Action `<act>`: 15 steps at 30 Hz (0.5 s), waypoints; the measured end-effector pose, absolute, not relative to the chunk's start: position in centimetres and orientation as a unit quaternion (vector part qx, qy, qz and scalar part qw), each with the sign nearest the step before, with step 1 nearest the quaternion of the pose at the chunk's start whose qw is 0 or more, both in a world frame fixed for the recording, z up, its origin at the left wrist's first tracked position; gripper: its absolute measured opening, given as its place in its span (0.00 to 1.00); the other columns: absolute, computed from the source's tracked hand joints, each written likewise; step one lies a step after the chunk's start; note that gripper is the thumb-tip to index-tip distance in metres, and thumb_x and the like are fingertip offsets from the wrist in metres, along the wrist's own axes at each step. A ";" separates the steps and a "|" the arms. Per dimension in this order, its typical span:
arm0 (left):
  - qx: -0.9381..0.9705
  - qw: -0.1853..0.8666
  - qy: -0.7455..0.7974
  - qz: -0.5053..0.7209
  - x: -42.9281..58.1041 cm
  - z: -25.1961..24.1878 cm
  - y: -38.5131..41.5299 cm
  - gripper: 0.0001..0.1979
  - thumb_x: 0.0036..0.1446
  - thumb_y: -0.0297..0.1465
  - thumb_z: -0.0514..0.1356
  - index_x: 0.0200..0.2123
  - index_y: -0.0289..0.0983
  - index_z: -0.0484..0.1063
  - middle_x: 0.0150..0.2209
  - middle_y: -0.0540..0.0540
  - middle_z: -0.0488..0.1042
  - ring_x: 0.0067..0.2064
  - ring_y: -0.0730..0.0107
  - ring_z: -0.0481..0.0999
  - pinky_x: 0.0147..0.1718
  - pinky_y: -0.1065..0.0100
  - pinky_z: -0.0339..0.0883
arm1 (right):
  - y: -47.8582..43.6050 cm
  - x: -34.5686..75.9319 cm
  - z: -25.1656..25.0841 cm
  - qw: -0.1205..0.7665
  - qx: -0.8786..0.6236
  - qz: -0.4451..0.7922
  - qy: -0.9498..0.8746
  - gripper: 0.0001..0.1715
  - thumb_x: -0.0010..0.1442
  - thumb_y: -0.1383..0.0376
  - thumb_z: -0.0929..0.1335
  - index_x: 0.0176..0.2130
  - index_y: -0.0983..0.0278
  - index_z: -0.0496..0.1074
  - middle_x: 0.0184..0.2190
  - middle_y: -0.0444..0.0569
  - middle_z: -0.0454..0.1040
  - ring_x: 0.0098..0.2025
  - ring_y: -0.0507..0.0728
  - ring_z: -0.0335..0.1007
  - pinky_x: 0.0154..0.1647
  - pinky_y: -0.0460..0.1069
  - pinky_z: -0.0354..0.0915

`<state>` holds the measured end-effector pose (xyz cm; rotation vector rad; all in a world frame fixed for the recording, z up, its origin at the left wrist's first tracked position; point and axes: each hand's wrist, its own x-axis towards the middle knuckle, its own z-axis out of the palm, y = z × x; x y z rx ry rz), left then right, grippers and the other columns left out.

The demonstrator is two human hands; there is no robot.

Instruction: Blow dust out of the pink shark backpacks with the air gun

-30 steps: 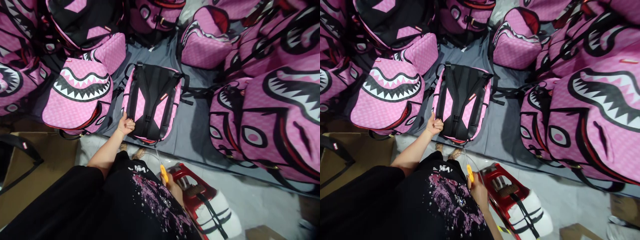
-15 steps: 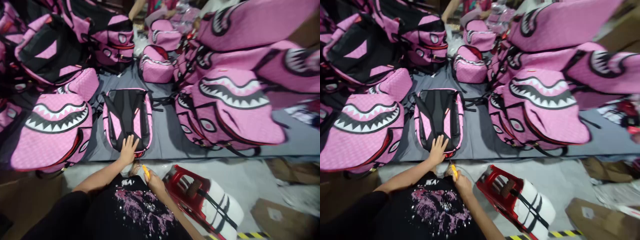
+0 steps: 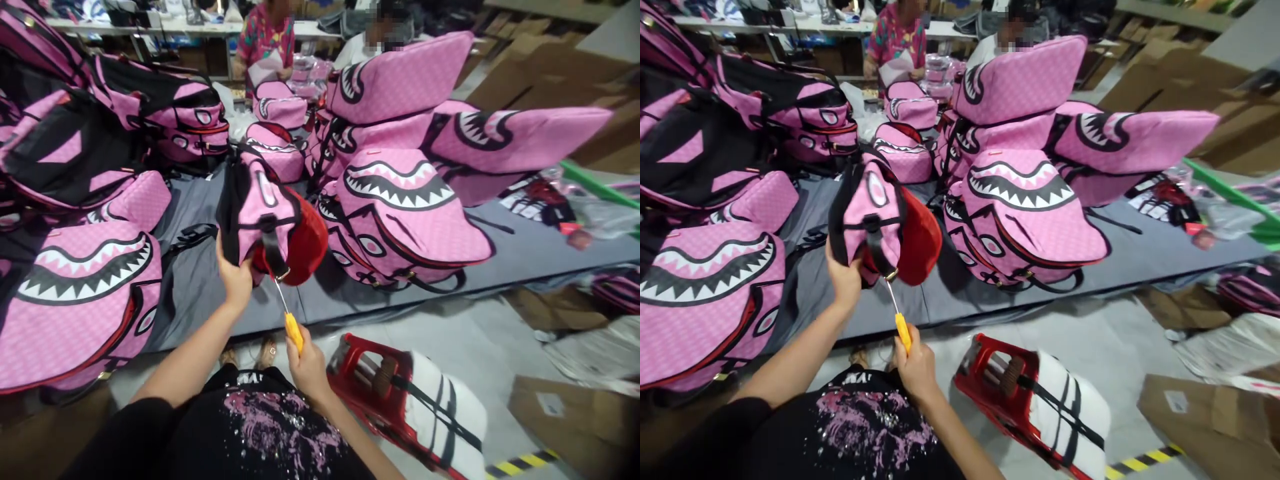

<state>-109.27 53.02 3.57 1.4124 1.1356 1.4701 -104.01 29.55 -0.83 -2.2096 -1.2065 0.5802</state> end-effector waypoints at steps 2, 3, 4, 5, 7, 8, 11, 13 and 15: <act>0.462 0.471 0.481 0.577 -110.9 1.7 50.7 0.31 0.54 0.37 0.63 0.61 0.40 0.62 0.56 0.41 0.73 0.53 0.65 0.76 0.55 0.61 0.69 | 28.5 -103.5 -1.2 0.286 -0.803 0.227 -0.471 0.29 0.67 0.52 0.55 0.53 0.68 0.68 0.34 0.57 0.80 0.33 0.62 0.78 0.32 0.49 0.66; 0.431 0.517 0.506 0.540 -112.0 0.5 49.1 0.27 0.55 0.40 0.62 0.57 0.39 0.66 0.50 0.41 0.77 0.48 0.64 0.78 0.50 0.60 0.72 | 28.0 -103.2 -1.6 0.277 -0.799 0.242 -0.475 0.29 0.67 0.52 0.54 0.52 0.68 0.69 0.33 0.57 0.79 0.32 0.62 0.78 0.32 0.49 0.66; 0.423 0.566 0.526 0.474 -113.1 -0.6 47.3 0.24 0.54 0.42 0.62 0.52 0.37 0.70 0.44 0.42 0.79 0.42 0.64 0.80 0.45 0.60 0.74 | 27.6 -102.9 -2.0 0.258 -0.801 0.262 -0.472 0.29 0.67 0.52 0.54 0.51 0.68 0.69 0.32 0.57 0.79 0.32 0.63 0.78 0.31 0.49 0.65; 0.441 0.611 0.532 0.386 -114.3 -1.5 45.6 0.21 0.53 0.43 0.62 0.46 0.36 0.73 0.37 0.43 0.80 0.36 0.64 0.80 0.39 0.60 0.75 | 27.3 -102.6 -2.6 0.233 -0.808 0.283 -0.462 0.29 0.67 0.51 0.53 0.51 0.67 0.69 0.32 0.56 0.79 0.33 0.63 0.79 0.31 0.50 0.65; 0.546 0.640 0.498 0.214 -116.6 -2.1 42.8 0.18 0.55 0.44 0.61 0.39 0.36 0.77 0.32 0.43 0.80 0.32 0.63 0.79 0.35 0.60 0.75 | 27.0 -102.0 -3.8 0.171 -0.821 0.329 -0.434 0.29 0.68 0.51 0.53 0.51 0.66 0.69 0.32 0.56 0.79 0.34 0.64 0.79 0.31 0.50 0.63; 0.619 0.607 0.472 0.162 -117.5 -2.1 42.0 0.17 0.57 0.43 0.60 0.41 0.36 0.78 0.35 0.42 0.81 0.35 0.60 0.80 0.38 0.58 0.75 | 27.0 -101.7 -4.5 0.139 -0.823 0.352 -0.424 0.28 0.68 0.52 0.53 0.51 0.66 0.69 0.33 0.57 0.80 0.36 0.64 0.79 0.31 0.49 0.63; 0.814 0.351 0.446 0.124 -119.0 -1.5 43.3 0.27 0.55 0.36 0.64 0.59 0.39 0.70 0.60 0.36 0.70 0.62 0.48 0.68 0.60 0.47 0.61 | 27.1 -101.0 -6.0 0.069 -0.816 0.398 -0.413 0.27 0.68 0.53 0.53 0.50 0.66 0.69 0.34 0.58 0.79 0.39 0.64 0.79 0.32 0.49 0.62; 0.868 0.197 0.452 0.068 -118.9 -1.7 46.4 0.42 0.48 0.30 0.69 0.66 0.37 0.60 0.69 0.33 0.55 0.70 0.42 0.52 0.66 0.42 0.48 | 26.8 -100.6 -6.3 0.055 -0.815 0.402 -0.413 0.28 0.68 0.52 0.53 0.50 0.66 0.69 0.33 0.57 0.79 0.38 0.64 0.79 0.31 0.49 0.61; 0.875 0.142 0.462 -0.013 -118.3 -1.9 50.0 0.39 0.49 0.24 0.65 0.65 0.35 0.62 0.68 0.34 0.58 0.69 0.45 0.55 0.65 0.45 0.52 | 26.3 -100.2 -6.0 0.068 -0.817 0.393 -0.417 0.29 0.67 0.50 0.52 0.50 0.65 0.68 0.30 0.54 0.79 0.34 0.63 0.78 0.30 0.49 0.61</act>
